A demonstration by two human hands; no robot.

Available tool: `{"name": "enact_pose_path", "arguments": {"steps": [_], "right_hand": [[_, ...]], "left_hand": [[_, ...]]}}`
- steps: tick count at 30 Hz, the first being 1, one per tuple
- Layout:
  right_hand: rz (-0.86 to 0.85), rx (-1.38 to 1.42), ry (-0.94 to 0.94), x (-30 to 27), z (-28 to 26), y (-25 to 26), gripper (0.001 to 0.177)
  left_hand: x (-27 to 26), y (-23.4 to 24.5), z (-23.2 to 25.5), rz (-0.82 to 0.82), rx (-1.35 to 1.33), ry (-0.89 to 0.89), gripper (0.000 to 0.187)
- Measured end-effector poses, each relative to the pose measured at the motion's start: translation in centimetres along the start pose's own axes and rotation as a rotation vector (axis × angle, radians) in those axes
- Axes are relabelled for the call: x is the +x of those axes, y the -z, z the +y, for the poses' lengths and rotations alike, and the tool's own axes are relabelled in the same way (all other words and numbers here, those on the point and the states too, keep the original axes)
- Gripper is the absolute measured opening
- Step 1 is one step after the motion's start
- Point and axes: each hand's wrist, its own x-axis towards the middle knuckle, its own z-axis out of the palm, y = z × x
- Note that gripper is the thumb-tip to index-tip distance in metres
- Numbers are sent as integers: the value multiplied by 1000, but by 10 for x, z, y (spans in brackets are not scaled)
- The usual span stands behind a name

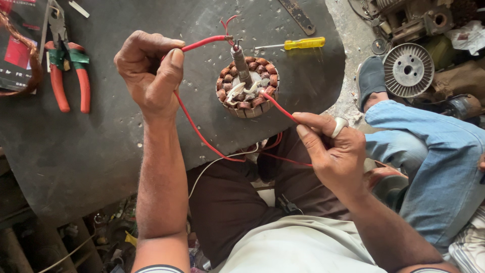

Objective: The person prepares a fan motor for repair by by connecting red wires to the copper coils, then uses a screwdriver to tuck small white insulators into the stator slots.

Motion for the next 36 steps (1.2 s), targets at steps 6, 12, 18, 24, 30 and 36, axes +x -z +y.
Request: {"name": "enact_pose_path", "arguments": {"steps": [6,12,18,24,30,36], "right_hand": [[32,0,-20,-2,-3,0,19],[16,36,-32,0,0,-1,18],[33,282,-140,-11,-2,8,25],[-16,659,-182,-20,-3,9,32],[-182,907,-270,-40,6,-38,28],[-210,874,-320,-43,20,-49,21]], "left_hand": [[-2,-1,1,17,-1,23,3],[-2,-1,2,22,-20,35,3],[-6,-8,11,63,-4,58,2],[-55,-55,66,428,-179,252,12],[-137,-132,94,558,-592,562,26],[-156,-133,83,597,-785,695,32]]}}
